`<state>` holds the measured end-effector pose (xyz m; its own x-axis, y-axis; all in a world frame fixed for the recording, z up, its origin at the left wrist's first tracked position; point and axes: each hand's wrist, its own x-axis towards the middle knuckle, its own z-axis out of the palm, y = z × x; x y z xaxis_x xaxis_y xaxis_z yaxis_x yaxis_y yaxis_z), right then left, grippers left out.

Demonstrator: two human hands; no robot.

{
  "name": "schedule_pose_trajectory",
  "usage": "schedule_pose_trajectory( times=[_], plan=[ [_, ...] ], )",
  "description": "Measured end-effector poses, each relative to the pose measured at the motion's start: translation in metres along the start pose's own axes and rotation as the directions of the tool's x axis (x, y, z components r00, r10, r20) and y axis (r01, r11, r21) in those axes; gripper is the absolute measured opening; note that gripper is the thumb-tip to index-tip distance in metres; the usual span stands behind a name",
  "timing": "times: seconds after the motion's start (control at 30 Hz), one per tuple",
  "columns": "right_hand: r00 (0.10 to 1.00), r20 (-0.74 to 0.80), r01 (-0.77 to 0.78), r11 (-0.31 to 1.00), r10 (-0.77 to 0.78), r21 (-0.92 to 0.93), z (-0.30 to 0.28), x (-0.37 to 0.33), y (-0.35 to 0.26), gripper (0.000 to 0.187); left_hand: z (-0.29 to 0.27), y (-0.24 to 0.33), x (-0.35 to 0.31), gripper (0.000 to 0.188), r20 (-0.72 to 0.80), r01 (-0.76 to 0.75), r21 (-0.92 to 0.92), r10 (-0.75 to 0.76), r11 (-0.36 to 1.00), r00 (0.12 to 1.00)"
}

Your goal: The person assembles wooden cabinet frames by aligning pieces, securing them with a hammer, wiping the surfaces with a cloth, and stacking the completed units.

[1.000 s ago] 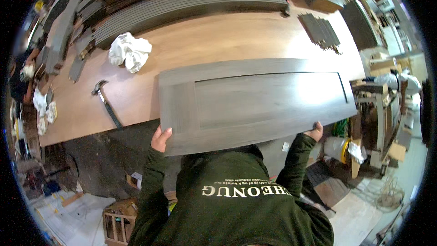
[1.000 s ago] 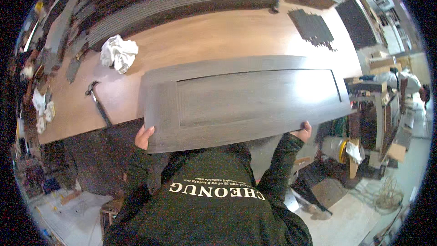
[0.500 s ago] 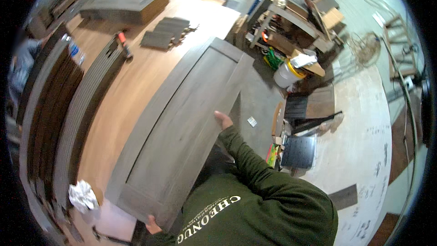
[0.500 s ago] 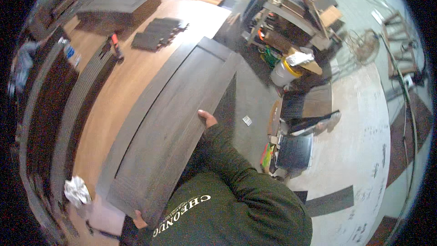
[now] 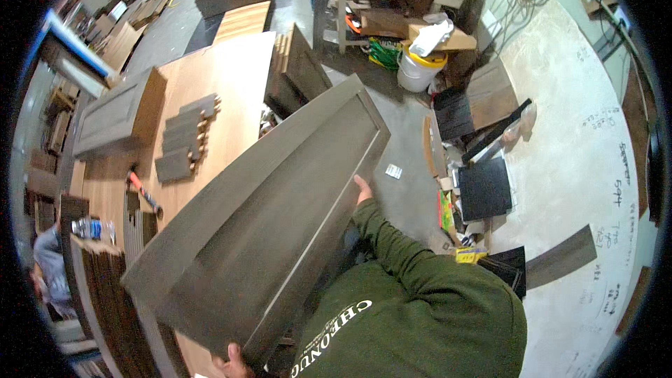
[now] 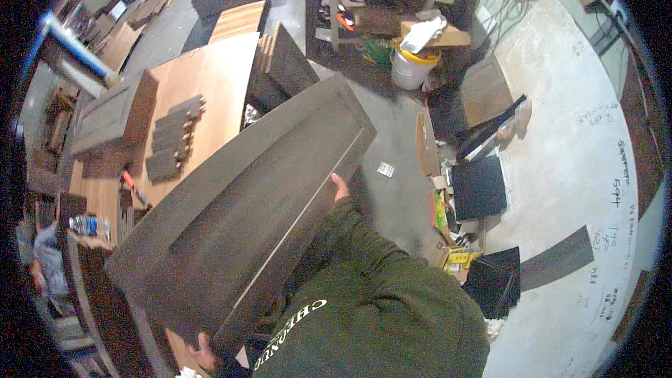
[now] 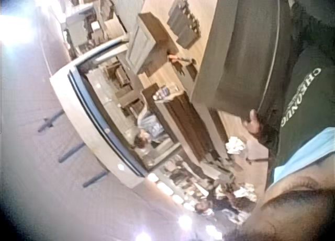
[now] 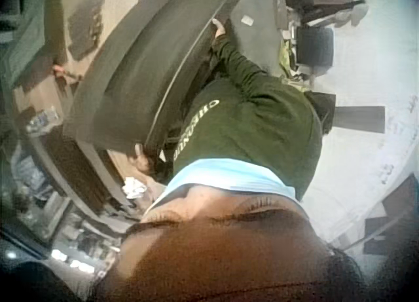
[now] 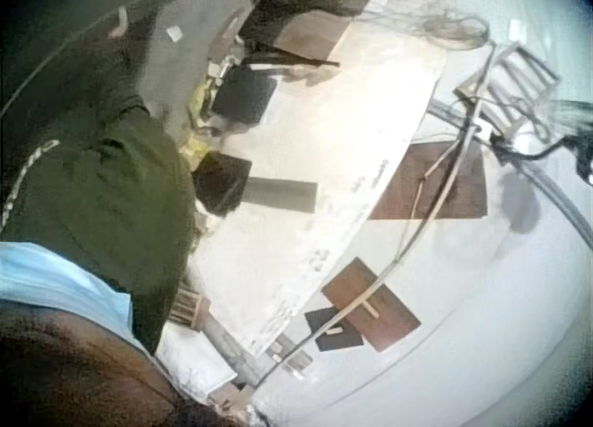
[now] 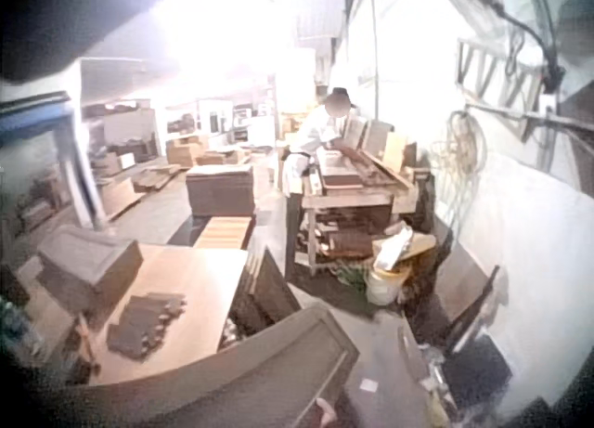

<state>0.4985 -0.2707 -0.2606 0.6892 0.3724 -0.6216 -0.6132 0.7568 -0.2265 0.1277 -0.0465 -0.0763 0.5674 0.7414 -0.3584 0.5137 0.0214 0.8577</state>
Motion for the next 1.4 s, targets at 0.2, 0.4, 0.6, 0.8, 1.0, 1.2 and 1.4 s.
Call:
schedule_pose_trajectory(
  times=[0.2,0.4,0.6,0.8,1.0,1.2,1.4],
  plan=[
    [0.975,-0.220,-0.016,1.000,0.018,0.013,-0.044,0.140,-0.042,0.039,0.252,0.133,0.141,0.009,-0.048,-0.247,-0.023,0.246,0.969,0.968],
    [0.956,-0.189,-0.241,0.967,0.222,-0.083,-0.036,0.248,-0.087,0.050,0.415,0.194,0.267,0.030,0.297,-0.578,0.233,0.509,0.782,0.808],
    [0.926,-0.244,-0.243,0.949,0.289,0.202,0.041,0.275,-0.125,0.054,0.499,0.222,0.345,0.021,0.378,-0.519,0.145,0.438,0.842,0.816],
    [0.903,-0.259,-0.289,0.930,0.343,0.226,0.028,0.354,-0.119,0.060,0.560,0.227,0.390,0.020,0.422,-0.639,0.354,0.493,0.683,0.761],
    [0.913,-0.222,-0.388,0.899,0.343,-0.203,0.018,0.396,-0.103,0.062,0.595,0.222,0.425,0.027,0.429,-0.590,0.709,0.427,0.387,0.796],
    [0.918,-0.171,-0.396,0.813,0.357,-0.427,0.049,0.355,-0.126,0.059,0.557,0.233,0.440,0.041,0.550,-0.756,0.645,0.621,0.110,0.559],
    [0.909,-0.121,-0.406,0.776,0.400,-0.482,-0.014,0.320,-0.128,0.041,0.487,0.195,0.403,0.021,0.448,-0.930,0.320,0.837,0.180,0.316]
  ],
)
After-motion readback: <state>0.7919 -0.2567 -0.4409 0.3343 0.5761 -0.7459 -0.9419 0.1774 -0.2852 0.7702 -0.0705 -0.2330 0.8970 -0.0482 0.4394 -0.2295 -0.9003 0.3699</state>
